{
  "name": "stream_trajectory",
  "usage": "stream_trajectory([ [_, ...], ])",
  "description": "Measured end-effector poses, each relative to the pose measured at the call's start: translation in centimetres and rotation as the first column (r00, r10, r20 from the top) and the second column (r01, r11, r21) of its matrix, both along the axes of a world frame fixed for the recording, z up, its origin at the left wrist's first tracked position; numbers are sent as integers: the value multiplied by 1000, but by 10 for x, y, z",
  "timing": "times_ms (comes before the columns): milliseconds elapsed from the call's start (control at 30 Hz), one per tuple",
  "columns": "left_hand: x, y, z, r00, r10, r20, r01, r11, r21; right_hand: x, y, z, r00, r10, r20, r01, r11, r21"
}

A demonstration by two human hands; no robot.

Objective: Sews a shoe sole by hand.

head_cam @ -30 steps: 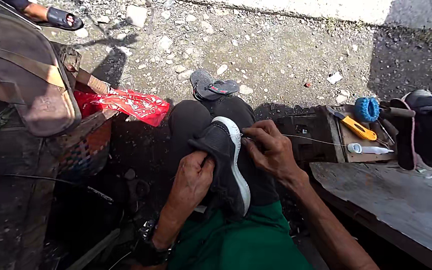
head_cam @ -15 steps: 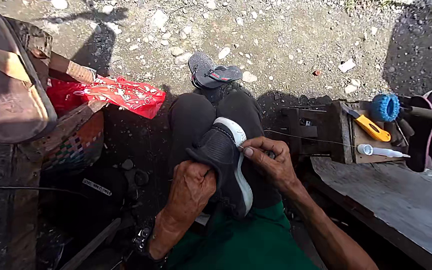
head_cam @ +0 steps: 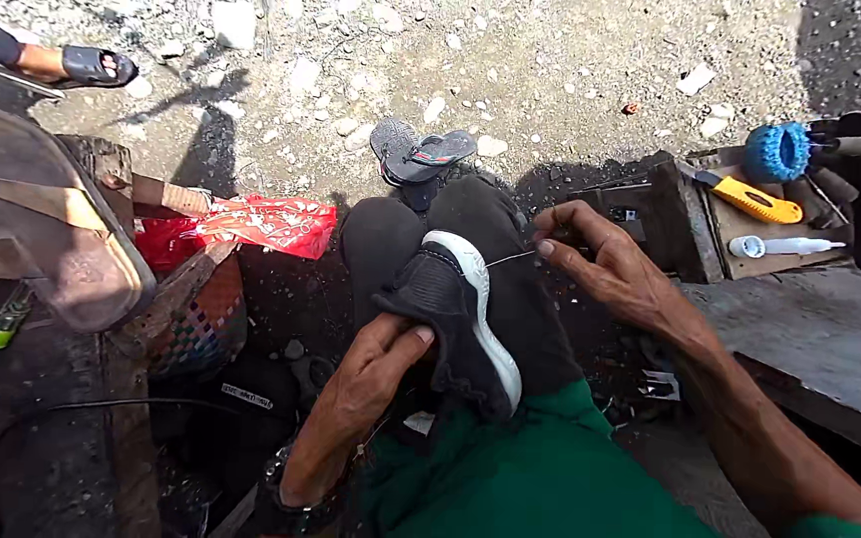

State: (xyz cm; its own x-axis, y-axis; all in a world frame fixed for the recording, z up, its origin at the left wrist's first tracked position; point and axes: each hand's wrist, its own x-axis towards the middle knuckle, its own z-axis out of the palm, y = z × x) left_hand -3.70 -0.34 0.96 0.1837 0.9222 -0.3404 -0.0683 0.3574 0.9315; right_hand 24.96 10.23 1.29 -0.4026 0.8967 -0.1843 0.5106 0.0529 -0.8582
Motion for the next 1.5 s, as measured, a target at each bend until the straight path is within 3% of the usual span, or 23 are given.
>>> stream_trajectory([
  [67,11,-1,2,960,147,236,-122,985,-118,12,-6,6,999,40,-9,-39,998,46],
  [200,49,1,-1,846,472,246,-467,880,-84,-10,-29,-8,957,207,-203,-166,966,200],
  [267,57,2,-3,806,537,250,-537,840,-73,-24,-35,-17,963,198,-185,-141,950,280],
  [500,59,2,-8,786,555,272,-562,825,-58,-44,-35,-26,995,104,-3,-90,866,492],
  [967,59,3,-11,774,562,293,-567,820,-75,-45,-25,-13,973,180,146,-230,810,539],
  [1200,61,9,-12,769,582,263,-589,806,-61,-49,0,13,852,359,381,-512,727,458],
  [1500,62,17,-13,736,651,188,-641,759,-118,-70,42,28,702,558,442,-708,616,346],
])
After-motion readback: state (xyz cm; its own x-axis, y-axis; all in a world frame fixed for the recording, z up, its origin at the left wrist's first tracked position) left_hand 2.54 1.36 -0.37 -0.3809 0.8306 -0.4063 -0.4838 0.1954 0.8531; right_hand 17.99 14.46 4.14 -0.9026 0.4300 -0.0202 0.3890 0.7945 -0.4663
